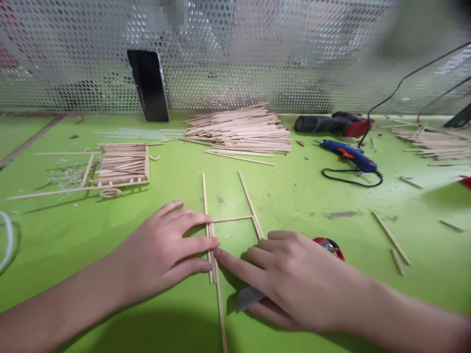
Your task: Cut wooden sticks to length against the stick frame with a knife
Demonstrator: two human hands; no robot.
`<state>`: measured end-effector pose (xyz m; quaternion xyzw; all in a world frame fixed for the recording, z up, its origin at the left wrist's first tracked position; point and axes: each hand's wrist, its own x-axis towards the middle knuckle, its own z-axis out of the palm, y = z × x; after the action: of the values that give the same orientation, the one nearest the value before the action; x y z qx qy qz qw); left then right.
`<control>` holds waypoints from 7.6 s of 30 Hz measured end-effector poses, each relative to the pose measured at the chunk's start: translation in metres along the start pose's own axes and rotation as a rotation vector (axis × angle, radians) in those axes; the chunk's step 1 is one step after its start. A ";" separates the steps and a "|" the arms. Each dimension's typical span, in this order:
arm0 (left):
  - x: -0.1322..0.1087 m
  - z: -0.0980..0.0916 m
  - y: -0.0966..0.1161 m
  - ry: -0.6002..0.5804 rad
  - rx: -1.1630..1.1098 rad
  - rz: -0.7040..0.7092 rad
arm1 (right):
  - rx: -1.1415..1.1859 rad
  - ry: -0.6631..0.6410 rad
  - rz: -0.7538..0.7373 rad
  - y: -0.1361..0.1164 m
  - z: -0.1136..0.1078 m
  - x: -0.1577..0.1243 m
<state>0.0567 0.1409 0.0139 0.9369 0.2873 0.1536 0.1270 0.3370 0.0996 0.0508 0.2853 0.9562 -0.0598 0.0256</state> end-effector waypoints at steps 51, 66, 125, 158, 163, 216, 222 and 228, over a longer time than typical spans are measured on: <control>0.006 -0.004 -0.014 0.019 -0.030 -0.058 | -0.036 0.343 0.030 0.007 0.000 0.000; 0.003 -0.001 -0.006 0.007 -0.017 -0.017 | -0.022 0.333 -0.009 0.006 0.001 -0.002; 0.002 -0.010 -0.003 -0.071 -0.008 0.002 | 0.138 0.301 -0.104 -0.002 -0.005 -0.001; 0.005 -0.011 0.000 -0.077 -0.032 0.011 | 0.131 0.318 -0.109 0.003 0.004 -0.006; 0.003 -0.012 0.001 -0.080 -0.030 0.007 | 0.115 0.313 -0.113 0.003 0.004 -0.005; 0.003 -0.007 0.003 0.116 0.133 0.057 | -0.038 0.296 -0.110 -0.007 0.001 0.001; 0.012 -0.012 0.025 0.143 0.229 0.356 | -0.019 0.287 -0.119 -0.007 0.001 0.000; 0.019 -0.003 0.032 0.067 0.150 0.383 | 0.030 0.313 -0.147 -0.009 0.004 0.003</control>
<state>0.0872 0.1266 0.0312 0.9756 0.1186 0.1841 0.0159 0.3295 0.0937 0.0469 0.2209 0.9658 -0.0307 -0.1324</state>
